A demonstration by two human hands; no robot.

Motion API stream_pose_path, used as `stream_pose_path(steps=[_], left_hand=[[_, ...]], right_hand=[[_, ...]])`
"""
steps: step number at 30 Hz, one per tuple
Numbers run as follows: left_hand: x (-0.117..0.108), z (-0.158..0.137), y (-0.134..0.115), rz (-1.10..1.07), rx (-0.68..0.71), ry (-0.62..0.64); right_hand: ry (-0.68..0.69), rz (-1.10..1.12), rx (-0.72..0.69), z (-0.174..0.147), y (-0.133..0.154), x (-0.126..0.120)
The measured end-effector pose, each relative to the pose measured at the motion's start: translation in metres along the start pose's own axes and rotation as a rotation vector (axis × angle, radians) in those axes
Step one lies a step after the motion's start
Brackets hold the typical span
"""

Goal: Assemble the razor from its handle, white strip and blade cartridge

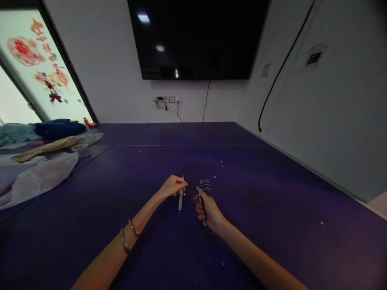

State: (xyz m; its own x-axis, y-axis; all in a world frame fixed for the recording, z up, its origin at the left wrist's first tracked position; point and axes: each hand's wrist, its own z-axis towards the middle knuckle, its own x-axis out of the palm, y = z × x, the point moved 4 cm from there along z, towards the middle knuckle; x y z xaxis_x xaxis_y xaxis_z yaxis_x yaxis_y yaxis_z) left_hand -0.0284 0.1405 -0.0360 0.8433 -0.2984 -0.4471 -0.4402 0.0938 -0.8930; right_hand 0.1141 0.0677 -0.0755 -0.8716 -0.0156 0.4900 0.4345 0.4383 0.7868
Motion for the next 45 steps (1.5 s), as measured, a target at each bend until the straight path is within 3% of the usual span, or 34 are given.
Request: stream_pose_path(steps=[5, 15, 19, 23, 25, 29, 31, 35, 37, 42, 45], left_hand=[[-0.009, -0.001, -0.001, -0.005, 0.005, -0.047], [-0.023, 0.001, 0.001, 0.027, -0.027, -0.084], [-0.025, -0.003, -0.004, 0.043, -0.048, -0.031], [-0.010, -0.020, -0.015, -0.023, -0.052, 0.325], [0.000, -0.027, -0.023, -0.100, -0.015, 0.401], [0.014, -0.027, -0.035, -0.250, 0.089, 0.241], [0.016, -0.025, -0.036, -0.311, 0.101, 0.157], [0.005, -0.024, -0.040, -0.363, 0.123, 0.105], [-0.006, -0.025, -0.043, -0.400, 0.142, 0.046], [-0.016, -0.024, -0.046, -0.500, 0.144, -0.029], [-0.007, -0.023, -0.044, -0.518, 0.128, -0.013]], right_hand=[[-0.010, 0.025, 0.106, 0.013, 0.006, 0.001], [-0.012, -0.011, 0.122, 0.029, 0.014, 0.002], [0.067, -0.001, 0.008, 0.021, 0.020, 0.011], [0.038, -0.009, -0.229, 0.016, 0.037, 0.019], [-0.001, -0.120, -0.420, 0.014, 0.049, 0.023], [-0.027, -0.315, -0.686, 0.012, 0.068, 0.034], [-0.006, -0.361, -0.691, 0.016, 0.072, 0.037], [-0.039, -0.370, -0.596, 0.031, 0.071, 0.031], [-0.110, -0.518, -0.572, 0.036, 0.066, 0.026], [-0.161, -1.462, -0.542, 0.044, 0.031, 0.046], [-0.172, -1.596, -0.500, 0.047, 0.016, 0.062]])
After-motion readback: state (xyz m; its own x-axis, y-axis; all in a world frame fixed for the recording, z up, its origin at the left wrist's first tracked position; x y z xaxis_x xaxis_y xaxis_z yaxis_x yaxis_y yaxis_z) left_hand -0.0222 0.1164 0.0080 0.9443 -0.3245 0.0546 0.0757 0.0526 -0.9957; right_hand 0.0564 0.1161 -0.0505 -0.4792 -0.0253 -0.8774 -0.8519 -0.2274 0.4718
